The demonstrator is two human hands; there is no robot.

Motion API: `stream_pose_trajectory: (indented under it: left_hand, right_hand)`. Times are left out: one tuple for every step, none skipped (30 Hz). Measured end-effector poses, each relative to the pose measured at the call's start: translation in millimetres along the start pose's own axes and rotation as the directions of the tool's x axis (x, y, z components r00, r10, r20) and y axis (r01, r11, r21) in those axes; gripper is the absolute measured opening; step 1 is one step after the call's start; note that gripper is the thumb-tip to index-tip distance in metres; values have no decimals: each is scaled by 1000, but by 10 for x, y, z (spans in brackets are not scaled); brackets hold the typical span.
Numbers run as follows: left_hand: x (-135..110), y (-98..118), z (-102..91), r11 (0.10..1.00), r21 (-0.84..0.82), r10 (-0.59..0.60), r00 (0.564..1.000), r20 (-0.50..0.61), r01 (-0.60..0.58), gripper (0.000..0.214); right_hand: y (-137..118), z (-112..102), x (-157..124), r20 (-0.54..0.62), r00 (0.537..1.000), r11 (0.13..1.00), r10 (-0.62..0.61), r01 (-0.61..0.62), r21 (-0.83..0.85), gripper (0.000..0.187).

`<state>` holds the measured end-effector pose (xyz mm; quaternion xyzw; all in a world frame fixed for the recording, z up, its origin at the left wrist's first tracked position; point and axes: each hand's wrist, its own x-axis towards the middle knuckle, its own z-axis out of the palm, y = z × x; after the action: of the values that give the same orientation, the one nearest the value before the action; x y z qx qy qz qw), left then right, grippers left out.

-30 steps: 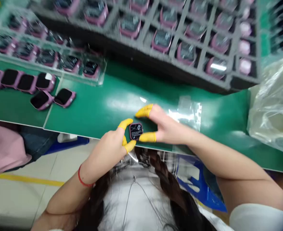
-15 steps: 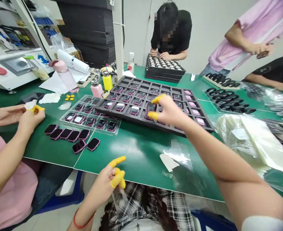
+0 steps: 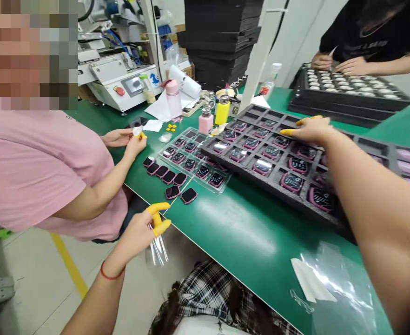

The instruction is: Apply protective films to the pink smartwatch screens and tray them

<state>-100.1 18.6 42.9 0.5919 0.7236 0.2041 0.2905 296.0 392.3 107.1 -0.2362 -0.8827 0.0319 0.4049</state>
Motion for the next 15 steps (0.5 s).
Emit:
stream_pose_trajectory:
  left_hand:
    - [63, -22, -111, 997, 71, -4, 1000, -7, 4, 45]
    - [141, -35, -213, 992, 127, -4, 1000, -6, 5, 47]
    - [231, -41, -299, 983, 183, 2, 1000, 8, -3, 49]
    - [327, -37, -364, 973, 231, 11, 1000, 28, -17, 51]
    - [423, -25, -405, 962, 272, 19, 998, 53, -33, 54]
    - [514, -6, -421, 949, 312, 27, 996, 80, -51, 57]
    - [594, 16, -414, 935, 349, 34, 994, 105, -69, 59]
    - [661, 40, -389, 919, 384, 37, 991, 125, -83, 60]
    - [712, 62, -350, 903, 419, 38, 989, 141, -94, 60]
    - [749, 81, -305, 887, 451, 36, 988, 150, -100, 57]
    - [773, 96, -261, 870, 483, 32, 988, 151, -102, 54]
    - [786, 107, -222, 854, 511, 27, 989, 147, -99, 51]
    - [790, 117, -192, 839, 536, 20, 990, 140, -93, 48]
    - [785, 126, -175, 826, 557, 14, 991, 132, -85, 46]
    - [773, 138, -169, 814, 575, 7, 992, 122, -76, 45]
  right_hand:
    - [-77, 8, 40, -68, 998, 1000, 0, 0, -6, 61]
    - [-222, 33, 72, -146, 989, 999, 14, -19, -27, 58]
    - [-439, 83, 90, -204, 978, 997, 41, -55, -62, 53]
    - [-722, 166, 88, -216, 975, 993, 61, -80, -84, 43]
    - [-1059, 285, 63, -219, 966, 971, 139, -176, -161, 37]
    - [-1428, 440, 13, -92, 968, 936, 232, -248, -251, 33]
    - [-1805, 626, -60, 47, 950, 909, 307, -279, -311, 31]
    - [-2162, 835, -152, 133, 941, 916, 312, -261, -305, 32]
    - [-2478, 1054, -254, 235, 922, 930, 307, -239, -279, 35]
    - [-2736, 1272, -356, 378, 851, 923, 366, -278, -268, 39]
    - [-2927, 1478, -449, 431, 819, 922, 377, -287, -261, 43]
    - [-3054, 1662, -525, 448, 803, 916, 393, -300, -266, 44]
    - [-3122, 1815, -578, 455, 789, 907, 414, -317, -277, 43]
    - [-3145, 1935, -609, 446, 786, 900, 428, -327, -288, 39]
    - [-3137, 2016, -621, 437, 785, 894, 439, -335, -297, 34]
